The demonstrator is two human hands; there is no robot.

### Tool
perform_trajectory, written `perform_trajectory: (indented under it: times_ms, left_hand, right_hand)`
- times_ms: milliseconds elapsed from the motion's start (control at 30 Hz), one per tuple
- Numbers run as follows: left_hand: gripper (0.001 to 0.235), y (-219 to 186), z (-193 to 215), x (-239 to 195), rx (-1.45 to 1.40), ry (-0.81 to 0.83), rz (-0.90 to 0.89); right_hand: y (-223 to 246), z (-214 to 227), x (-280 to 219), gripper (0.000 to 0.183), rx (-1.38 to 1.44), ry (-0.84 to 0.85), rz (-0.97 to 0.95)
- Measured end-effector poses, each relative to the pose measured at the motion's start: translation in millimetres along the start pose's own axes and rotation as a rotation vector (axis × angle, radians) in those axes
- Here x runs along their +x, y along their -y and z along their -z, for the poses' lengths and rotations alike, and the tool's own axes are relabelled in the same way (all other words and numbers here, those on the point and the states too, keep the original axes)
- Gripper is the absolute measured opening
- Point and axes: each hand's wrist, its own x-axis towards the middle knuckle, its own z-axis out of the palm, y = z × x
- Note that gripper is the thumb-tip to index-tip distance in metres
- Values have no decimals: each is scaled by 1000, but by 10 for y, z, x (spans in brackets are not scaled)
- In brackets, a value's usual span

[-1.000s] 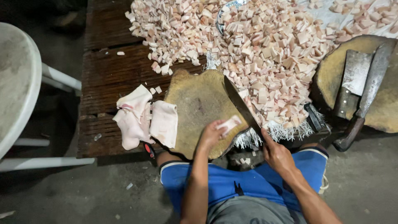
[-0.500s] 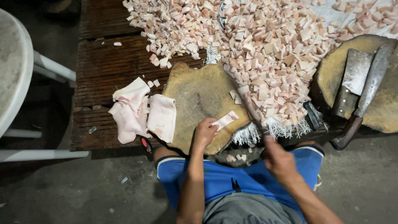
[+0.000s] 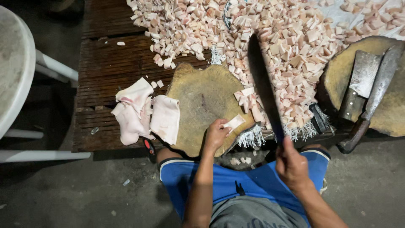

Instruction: The person is cutting pieces of animal fat or skin into smaller cubes using a large knife on a wooden cutting board.

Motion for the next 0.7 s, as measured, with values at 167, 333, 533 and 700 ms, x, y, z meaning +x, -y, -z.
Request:
perform_trajectory:
  times_ms: [167,333,533,700]
  left_hand:
    - [30,-124,54,-137,395,-190,-359]
    - [34,-134,-27,-134,311,-180,-133]
    - [30,-145,-71,-109,288,-217,-213]
    - [21,-161,-7,-173,446,-240,-184]
  right_hand:
    - [23,-167,51,81,-361,544,-87]
    - [92,43,143,73,-148,218,-16]
    - [40,26,16,65,-37,-123,144]
    - [23,-140,17,86,-186,514,-73]
